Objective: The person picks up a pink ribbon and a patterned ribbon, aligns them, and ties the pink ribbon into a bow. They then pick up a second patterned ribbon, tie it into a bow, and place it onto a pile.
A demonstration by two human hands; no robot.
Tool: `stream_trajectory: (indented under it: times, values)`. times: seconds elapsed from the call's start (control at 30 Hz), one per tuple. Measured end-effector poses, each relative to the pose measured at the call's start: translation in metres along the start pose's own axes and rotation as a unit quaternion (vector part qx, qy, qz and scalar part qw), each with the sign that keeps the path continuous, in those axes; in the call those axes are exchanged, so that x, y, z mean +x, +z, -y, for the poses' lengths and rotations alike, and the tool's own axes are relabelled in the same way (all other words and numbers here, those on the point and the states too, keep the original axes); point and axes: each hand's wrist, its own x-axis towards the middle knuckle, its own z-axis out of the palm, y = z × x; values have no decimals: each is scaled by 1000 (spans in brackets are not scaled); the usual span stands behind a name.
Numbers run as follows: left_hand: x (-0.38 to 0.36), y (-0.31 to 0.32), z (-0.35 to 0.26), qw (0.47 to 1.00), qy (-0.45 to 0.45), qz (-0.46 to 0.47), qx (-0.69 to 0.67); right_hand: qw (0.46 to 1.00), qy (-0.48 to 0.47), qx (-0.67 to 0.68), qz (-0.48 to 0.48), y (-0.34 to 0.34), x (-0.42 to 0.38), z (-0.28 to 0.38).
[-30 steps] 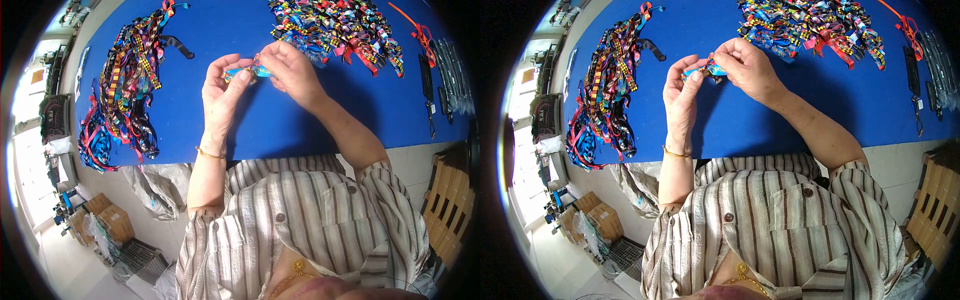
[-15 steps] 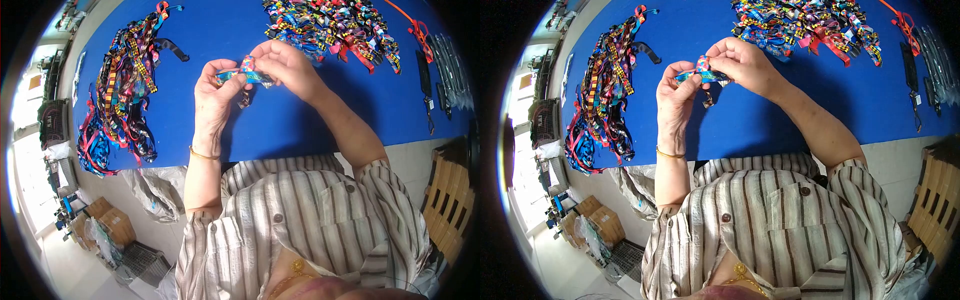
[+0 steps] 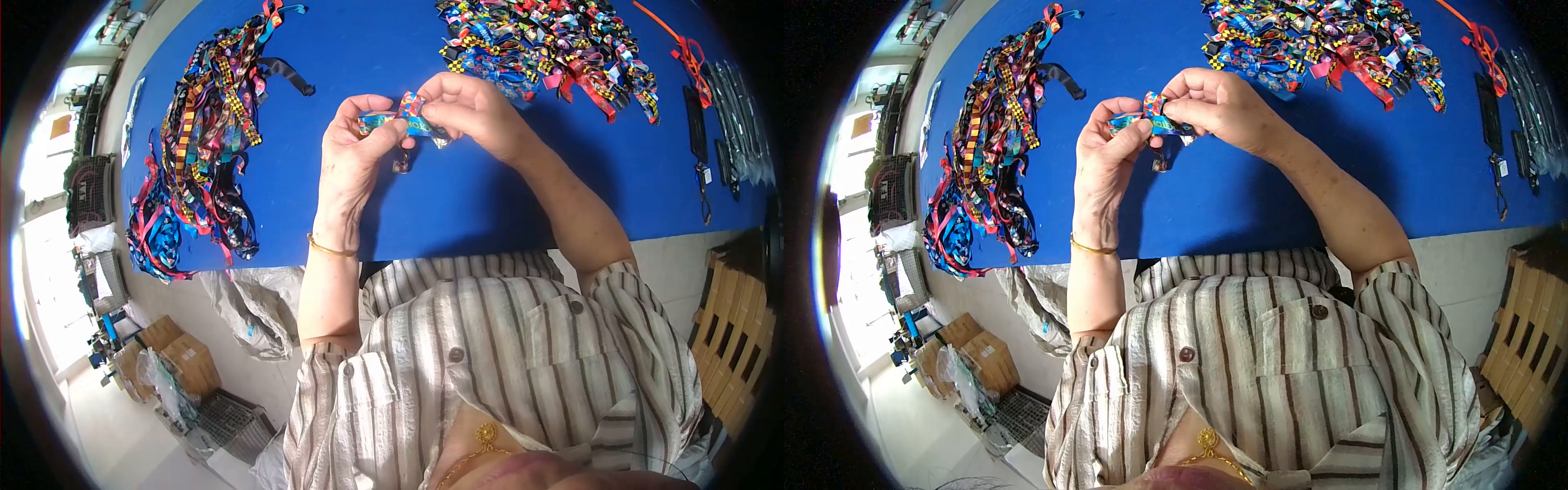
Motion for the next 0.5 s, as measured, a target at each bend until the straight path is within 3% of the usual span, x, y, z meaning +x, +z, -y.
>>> stream_trajectory:
  times: [0.27,0.4,0.5]
  values:
    - [0,4,1,1000,-20,13,-5,998,-28,14,-57,9,1,-9]
    - [-1,1,1,999,-29,15,23,984,-87,-110,-114,11,1,-16]
    - [-2,-1,1,998,-31,26,49,942,-158,-241,-170,16,-1,-11]
